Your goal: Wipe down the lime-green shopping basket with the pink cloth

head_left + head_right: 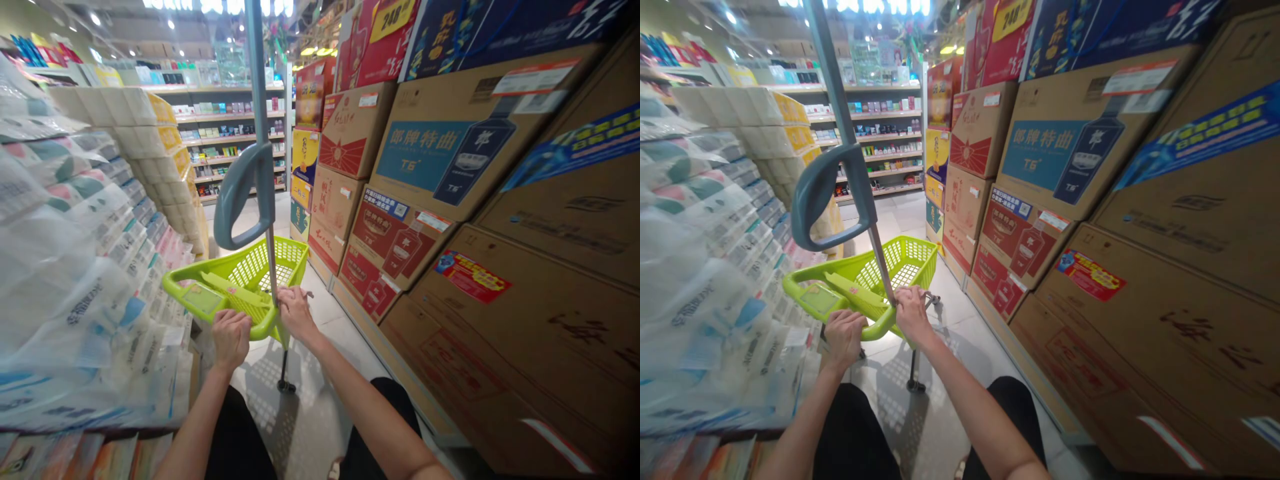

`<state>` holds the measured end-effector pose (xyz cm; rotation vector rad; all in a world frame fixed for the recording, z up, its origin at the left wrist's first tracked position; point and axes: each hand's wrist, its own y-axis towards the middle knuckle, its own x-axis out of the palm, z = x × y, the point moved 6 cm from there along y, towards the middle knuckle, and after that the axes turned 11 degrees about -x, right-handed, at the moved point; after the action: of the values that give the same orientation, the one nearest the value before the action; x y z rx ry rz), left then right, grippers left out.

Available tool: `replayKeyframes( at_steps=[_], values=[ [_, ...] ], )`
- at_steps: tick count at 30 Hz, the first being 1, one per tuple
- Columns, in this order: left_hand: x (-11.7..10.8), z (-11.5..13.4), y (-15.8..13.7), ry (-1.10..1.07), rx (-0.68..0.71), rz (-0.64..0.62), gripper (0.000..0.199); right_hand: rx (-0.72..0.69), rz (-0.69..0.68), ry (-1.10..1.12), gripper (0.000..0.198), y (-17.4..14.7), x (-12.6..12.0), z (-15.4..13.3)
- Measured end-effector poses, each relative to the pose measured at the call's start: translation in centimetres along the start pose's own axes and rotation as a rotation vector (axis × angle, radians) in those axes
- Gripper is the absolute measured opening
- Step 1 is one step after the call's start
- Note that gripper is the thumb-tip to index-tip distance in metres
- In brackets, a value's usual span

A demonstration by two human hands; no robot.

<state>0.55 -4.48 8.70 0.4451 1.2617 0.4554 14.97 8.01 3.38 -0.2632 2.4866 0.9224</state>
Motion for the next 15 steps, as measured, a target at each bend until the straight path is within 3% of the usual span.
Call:
replayKeyframes(
  at_steps=[5,9,13,15],
  values=[
    [0.1,-0.3,0.1,0.008,0.003,-0.003,0.04,-0.027,-0.035,0.017,0.033,0.5,-0.3,-0.2],
    [0.1,-0.2,0.0,0.001,-0.005,0.018,0.039,-0.025,0.068,0.086,0.045,-2.3,0.7,-0.6],
    [0.3,-0.1,0.2,0.001,-0.006,0.024,0.039,0.342,0.226,0.192,0.057,-7.3,3.6,1.9],
    [0.4,0.0,0.3,0.009,-0.01,0.018,0.039,0.439,0.273,0.244,0.056,-9.1,5.2,2.4]
  ],
)
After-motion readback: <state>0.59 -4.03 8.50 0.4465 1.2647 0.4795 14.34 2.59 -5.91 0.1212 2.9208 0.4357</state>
